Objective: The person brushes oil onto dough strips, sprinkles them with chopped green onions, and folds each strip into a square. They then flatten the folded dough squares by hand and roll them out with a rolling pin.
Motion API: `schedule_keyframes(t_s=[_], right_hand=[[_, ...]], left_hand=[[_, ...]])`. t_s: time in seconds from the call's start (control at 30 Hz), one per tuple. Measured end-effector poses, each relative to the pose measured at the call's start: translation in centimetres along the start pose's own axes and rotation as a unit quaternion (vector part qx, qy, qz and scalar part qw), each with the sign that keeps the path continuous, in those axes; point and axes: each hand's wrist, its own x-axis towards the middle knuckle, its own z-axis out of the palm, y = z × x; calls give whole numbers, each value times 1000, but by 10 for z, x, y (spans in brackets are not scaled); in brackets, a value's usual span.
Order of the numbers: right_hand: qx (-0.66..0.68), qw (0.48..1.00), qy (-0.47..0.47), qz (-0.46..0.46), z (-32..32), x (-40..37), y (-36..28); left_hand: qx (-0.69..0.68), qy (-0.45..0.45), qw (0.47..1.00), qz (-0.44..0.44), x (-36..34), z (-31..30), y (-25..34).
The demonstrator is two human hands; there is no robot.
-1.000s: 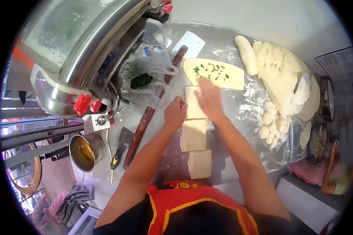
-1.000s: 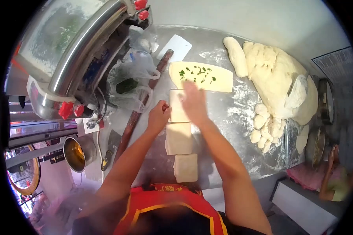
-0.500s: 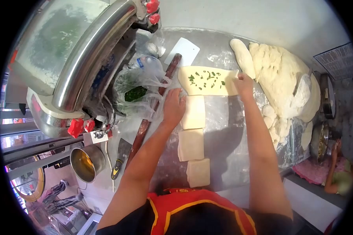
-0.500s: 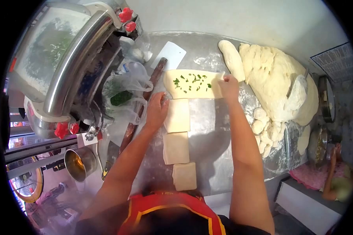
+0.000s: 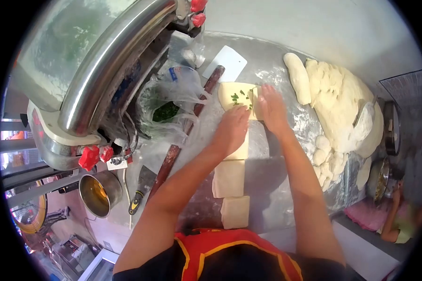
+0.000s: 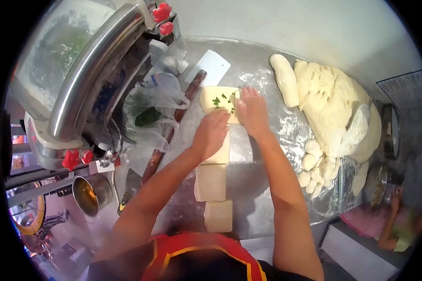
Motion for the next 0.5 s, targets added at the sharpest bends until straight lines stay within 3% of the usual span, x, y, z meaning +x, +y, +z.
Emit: schedule_keyframes(t_s=[0.07, 0.1, 0.17, 0.27, 0.37, 0.5], right_hand=[[-60, 992, -107, -25, 8, -5, 5], [-70, 992, -103, -23, 16, -6, 7], [-89, 991, -97, -18, 28, -9, 11], [-17, 992, -121, 18, 17, -3, 10], [95, 983, 67, 144, 4, -3, 21], [167, 925, -6, 341, -20, 6, 24]], left_hand=[[60, -56, 996, 27, 11, 4, 6], [76, -104, 992, 18, 13, 6, 7], [83, -107, 991, 12, 18, 8, 6], [65, -130, 989, -6, 25, 2, 15], [66, -150, 986, 2, 27, 17, 12], [89, -187, 978, -4, 28, 33, 19]])
